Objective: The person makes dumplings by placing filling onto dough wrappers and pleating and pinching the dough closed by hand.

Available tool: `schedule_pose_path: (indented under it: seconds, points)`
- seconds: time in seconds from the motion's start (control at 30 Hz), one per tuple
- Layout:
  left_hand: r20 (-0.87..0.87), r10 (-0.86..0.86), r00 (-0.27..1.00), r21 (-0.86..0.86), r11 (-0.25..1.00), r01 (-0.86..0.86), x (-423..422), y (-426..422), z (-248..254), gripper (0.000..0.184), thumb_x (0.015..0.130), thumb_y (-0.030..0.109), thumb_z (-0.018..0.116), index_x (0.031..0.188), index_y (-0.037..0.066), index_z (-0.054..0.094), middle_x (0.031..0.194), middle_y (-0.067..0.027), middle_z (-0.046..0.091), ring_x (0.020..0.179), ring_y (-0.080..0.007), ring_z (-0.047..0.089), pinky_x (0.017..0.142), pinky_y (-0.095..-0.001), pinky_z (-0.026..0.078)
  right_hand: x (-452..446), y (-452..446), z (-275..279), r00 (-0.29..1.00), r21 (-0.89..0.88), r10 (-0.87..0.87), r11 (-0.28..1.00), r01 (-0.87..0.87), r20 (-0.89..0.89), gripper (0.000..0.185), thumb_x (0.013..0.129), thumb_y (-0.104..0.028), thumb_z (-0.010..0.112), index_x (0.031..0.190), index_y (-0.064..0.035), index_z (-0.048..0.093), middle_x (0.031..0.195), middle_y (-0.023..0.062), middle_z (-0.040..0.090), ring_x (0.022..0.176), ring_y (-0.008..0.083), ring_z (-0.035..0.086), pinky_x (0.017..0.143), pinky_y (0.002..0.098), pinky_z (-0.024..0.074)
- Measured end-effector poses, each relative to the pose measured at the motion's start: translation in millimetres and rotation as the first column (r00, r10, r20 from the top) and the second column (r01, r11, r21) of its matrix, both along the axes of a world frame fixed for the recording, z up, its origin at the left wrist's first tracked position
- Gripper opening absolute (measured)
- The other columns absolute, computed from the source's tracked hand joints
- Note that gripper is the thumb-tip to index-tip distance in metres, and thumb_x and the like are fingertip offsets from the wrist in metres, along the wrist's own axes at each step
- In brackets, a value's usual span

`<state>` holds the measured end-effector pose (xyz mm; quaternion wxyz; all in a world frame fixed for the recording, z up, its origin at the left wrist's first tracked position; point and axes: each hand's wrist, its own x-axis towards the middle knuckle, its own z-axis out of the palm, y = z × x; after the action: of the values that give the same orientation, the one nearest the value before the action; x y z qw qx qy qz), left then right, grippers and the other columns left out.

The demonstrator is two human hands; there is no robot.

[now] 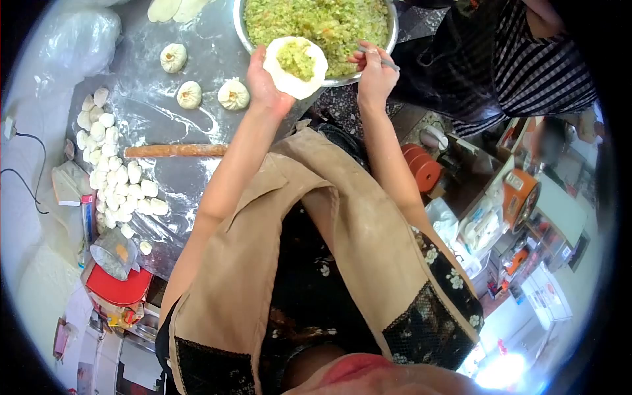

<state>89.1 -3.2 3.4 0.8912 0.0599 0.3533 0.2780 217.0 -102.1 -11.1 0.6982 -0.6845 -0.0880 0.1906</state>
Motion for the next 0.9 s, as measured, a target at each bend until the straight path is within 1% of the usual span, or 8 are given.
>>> schedule_pose_path:
  seconds: [0.1, 0.17, 0.23, 0.3, 0.4, 0.57, 0.7, 0.9]
  points:
    - [0.011, -0.023, 1.000, -0.009, 1.000, 0.023, 11, -1, 18, 0.057, 0.093, 0.040, 0.031, 0.127, -0.003, 0.042, 0.129, -0.0201, 0.048, 0.118, -0.0359, 0.048, 0.101, -0.0507, 0.036, -13, -7, 34, 0.999, 0.040, -0.009, 0.999, 0.010, -0.031, 0.022, 0.093, -0.010, 0.047, 0.096, 0.0058, 0.062, 0.073, 0.0072, 0.062, 0.063, 0.0119, 0.059, 0.056, 0.0204, 0.0445]
    - [0.017, -0.023, 1.000, 0.002, 1.000, 0.023, 17, -2, 21, 0.056, 0.093, 0.040, 0.029, 0.127, -0.003, 0.042, 0.129, -0.0200, 0.047, 0.118, -0.0358, 0.047, 0.102, -0.0498, 0.035, -28, -11, 50, 0.973, -0.037, -0.018, 0.999, 0.027, 0.232, 0.019, 0.091, -0.007, 0.049, 0.097, 0.0040, 0.063, 0.072, 0.0069, 0.062, 0.064, 0.0128, 0.059, 0.056, 0.0221, 0.0451]
    - [0.126, -0.028, 0.992, -0.003, 1.000, 0.029, 22, -1, 20, 0.055, 0.094, 0.039, 0.028, 0.127, -0.003, 0.042, 0.127, -0.0194, 0.049, 0.116, -0.0350, 0.049, 0.101, -0.0490, 0.036, -31, -18, 37, 0.582, -0.129, 0.104, 0.992, 0.001, 0.806, 0.019, 0.082, -0.002, 0.058, 0.099, -0.0009, 0.065, 0.081, 0.0111, 0.060, 0.069, 0.0252, 0.059, 0.060, 0.0298, 0.0463]
    - [0.128, -0.016, 0.992, 0.018, 1.000, 0.013, 28, 1, 21, 0.054, 0.094, 0.038, 0.027, 0.126, -0.002, 0.043, 0.125, -0.0191, 0.050, 0.114, -0.0345, 0.050, 0.100, -0.0489, 0.037, -39, -24, 27, 0.325, -0.244, 0.246, 0.969, -0.050, 0.913, 0.024, 0.080, 0.000, 0.061, 0.103, -0.0003, 0.065, 0.086, 0.0104, 0.061, 0.072, 0.0218, 0.057, 0.061, 0.0275, 0.0441]
    - [0.116, 0.024, 0.993, 0.050, 0.998, -0.030, 37, 5, 20, 0.052, 0.095, 0.037, 0.026, 0.124, -0.001, 0.045, 0.120, -0.0184, 0.053, 0.110, -0.0335, 0.052, 0.098, -0.0486, 0.039, -46, -28, 14, 0.163, -0.298, 0.301, 0.954, -0.043, 0.940, 0.030, 0.073, -0.009, 0.069, 0.103, -0.0058, 0.067, 0.088, 0.0049, 0.059, 0.073, 0.0206, 0.053, 0.065, 0.0328, 0.0393]
    - [0.103, 0.036, 0.994, 0.022, 0.999, -0.038, 36, 8, 9, 0.046, 0.094, 0.039, 0.029, 0.109, 0.003, 0.054, 0.104, -0.0140, 0.060, 0.098, -0.0295, 0.057, 0.089, -0.0445, 0.045, -47, -30, 3, 0.098, -0.345, 0.342, 0.939, 0.009, 0.935, 0.026, 0.077, -0.017, 0.065, 0.103, -0.0129, 0.068, 0.089, -0.0005, 0.057, 0.077, 0.0168, 0.051, 0.066, 0.0296, 0.0371]
    - [0.101, -0.014, 0.995, 0.025, 1.000, 0.011, 35, 10, 17, 0.049, 0.094, 0.041, 0.027, 0.112, 0.003, 0.053, 0.109, -0.0155, 0.058, 0.101, -0.0311, 0.055, 0.092, -0.0470, 0.043, -44, -24, 8, 0.050, -0.343, 0.342, 0.939, 0.012, 0.938, 0.025, 0.075, -0.016, 0.067, 0.100, -0.0144, 0.069, 0.089, -0.0029, 0.058, 0.076, 0.0143, 0.052, 0.067, 0.0294, 0.0359]
    - [0.151, -0.154, 0.977, 0.036, 0.988, 0.150, 31, 24, 11, 0.061, 0.094, 0.048, 0.023, 0.120, -0.001, 0.048, 0.116, -0.0186, 0.056, 0.109, -0.0329, 0.054, 0.097, -0.0481, 0.040, -21, -22, 46, 0.245, -0.246, 0.255, 0.967, -0.067, 0.936, 0.032, 0.071, -0.005, 0.070, 0.103, -0.0103, 0.068, 0.088, 0.0013, 0.062, 0.076, 0.0194, 0.052, 0.074, 0.0308, 0.0400]
